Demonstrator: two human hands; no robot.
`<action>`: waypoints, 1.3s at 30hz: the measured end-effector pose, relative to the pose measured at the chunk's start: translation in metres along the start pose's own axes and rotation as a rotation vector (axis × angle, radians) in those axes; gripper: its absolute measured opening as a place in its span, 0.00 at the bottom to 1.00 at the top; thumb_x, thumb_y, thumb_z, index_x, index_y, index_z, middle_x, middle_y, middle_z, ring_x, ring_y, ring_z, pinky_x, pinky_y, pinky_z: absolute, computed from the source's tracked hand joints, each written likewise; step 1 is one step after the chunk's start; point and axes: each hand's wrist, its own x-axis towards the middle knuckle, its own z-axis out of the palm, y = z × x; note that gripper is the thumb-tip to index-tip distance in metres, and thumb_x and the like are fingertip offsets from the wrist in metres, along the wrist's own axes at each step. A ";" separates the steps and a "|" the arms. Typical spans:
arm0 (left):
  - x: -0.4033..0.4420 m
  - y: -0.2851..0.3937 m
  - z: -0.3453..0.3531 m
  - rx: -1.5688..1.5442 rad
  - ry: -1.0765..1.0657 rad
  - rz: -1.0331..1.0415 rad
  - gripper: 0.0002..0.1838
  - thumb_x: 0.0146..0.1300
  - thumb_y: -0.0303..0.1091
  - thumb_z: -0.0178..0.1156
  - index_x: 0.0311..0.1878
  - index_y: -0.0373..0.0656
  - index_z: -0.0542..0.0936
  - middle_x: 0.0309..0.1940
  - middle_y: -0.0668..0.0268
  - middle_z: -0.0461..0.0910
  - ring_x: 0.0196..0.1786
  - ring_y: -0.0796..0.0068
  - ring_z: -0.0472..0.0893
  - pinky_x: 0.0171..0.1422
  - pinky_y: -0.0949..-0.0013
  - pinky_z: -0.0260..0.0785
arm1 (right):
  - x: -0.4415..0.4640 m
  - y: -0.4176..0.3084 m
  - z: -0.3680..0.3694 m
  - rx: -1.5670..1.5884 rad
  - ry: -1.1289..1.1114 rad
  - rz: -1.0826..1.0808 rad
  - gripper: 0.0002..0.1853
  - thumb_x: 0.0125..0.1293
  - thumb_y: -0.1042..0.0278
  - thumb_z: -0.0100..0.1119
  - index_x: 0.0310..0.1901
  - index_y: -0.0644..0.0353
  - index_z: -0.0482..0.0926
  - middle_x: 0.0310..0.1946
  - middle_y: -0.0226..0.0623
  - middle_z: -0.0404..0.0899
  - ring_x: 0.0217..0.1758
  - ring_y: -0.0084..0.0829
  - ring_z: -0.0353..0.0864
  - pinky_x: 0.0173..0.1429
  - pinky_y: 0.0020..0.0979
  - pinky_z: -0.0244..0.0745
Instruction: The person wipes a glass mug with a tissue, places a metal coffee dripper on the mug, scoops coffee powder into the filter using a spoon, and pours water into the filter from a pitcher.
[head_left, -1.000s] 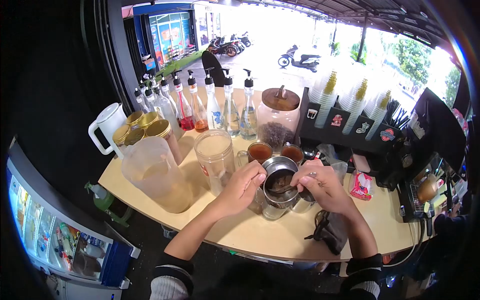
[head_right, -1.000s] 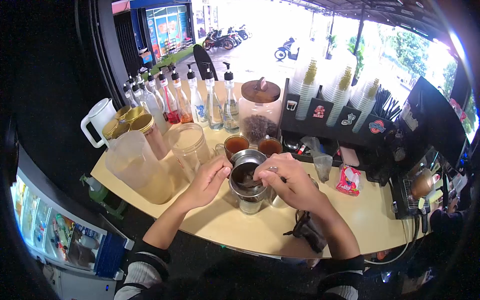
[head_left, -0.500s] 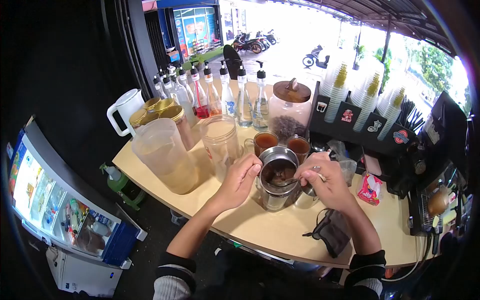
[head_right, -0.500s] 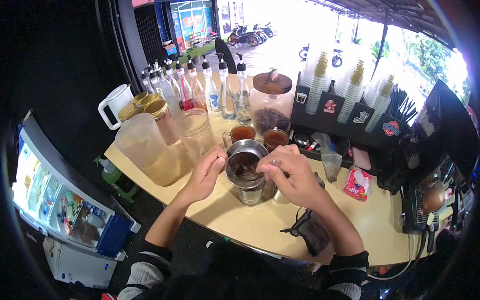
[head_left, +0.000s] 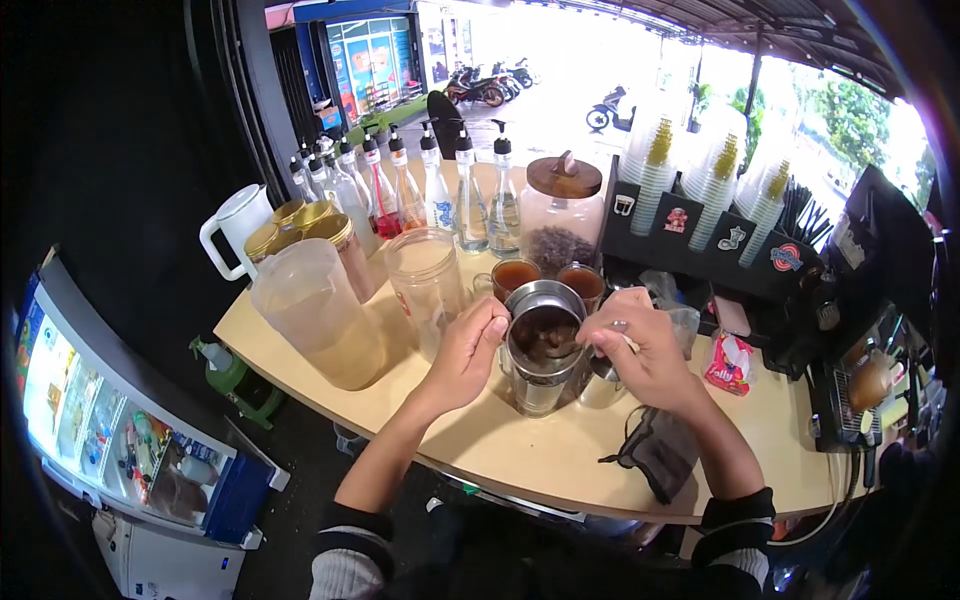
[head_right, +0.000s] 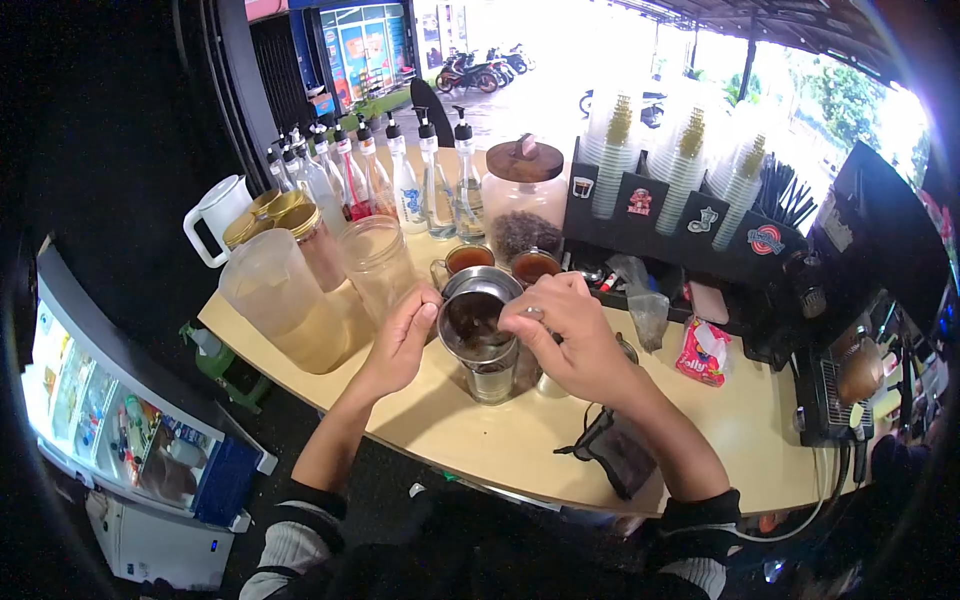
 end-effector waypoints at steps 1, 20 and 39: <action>0.000 -0.001 0.002 -0.003 -0.005 0.003 0.12 0.72 0.34 0.44 0.34 0.37 0.67 0.27 0.62 0.63 0.31 0.68 0.66 0.40 0.68 0.60 | 0.000 -0.001 0.002 -0.025 0.038 -0.001 0.06 0.65 0.70 0.54 0.34 0.58 0.81 0.23 0.30 0.78 0.31 0.28 0.74 0.46 0.31 0.62; 0.010 0.012 0.002 0.073 0.045 0.038 0.12 0.71 0.33 0.45 0.32 0.36 0.67 0.26 0.61 0.63 0.30 0.69 0.66 0.36 0.68 0.59 | -0.003 -0.002 -0.003 0.007 0.044 0.125 0.06 0.66 0.68 0.54 0.35 0.59 0.80 0.23 0.28 0.79 0.31 0.29 0.73 0.49 0.32 0.61; 0.026 -0.006 0.007 0.046 -0.050 -0.041 0.15 0.72 0.34 0.47 0.27 0.38 0.65 0.22 0.74 0.60 0.27 0.85 0.60 0.31 0.75 0.56 | -0.001 0.004 -0.008 -0.089 -0.050 -0.015 0.07 0.66 0.67 0.53 0.36 0.57 0.80 0.24 0.26 0.79 0.35 0.27 0.74 0.53 0.32 0.58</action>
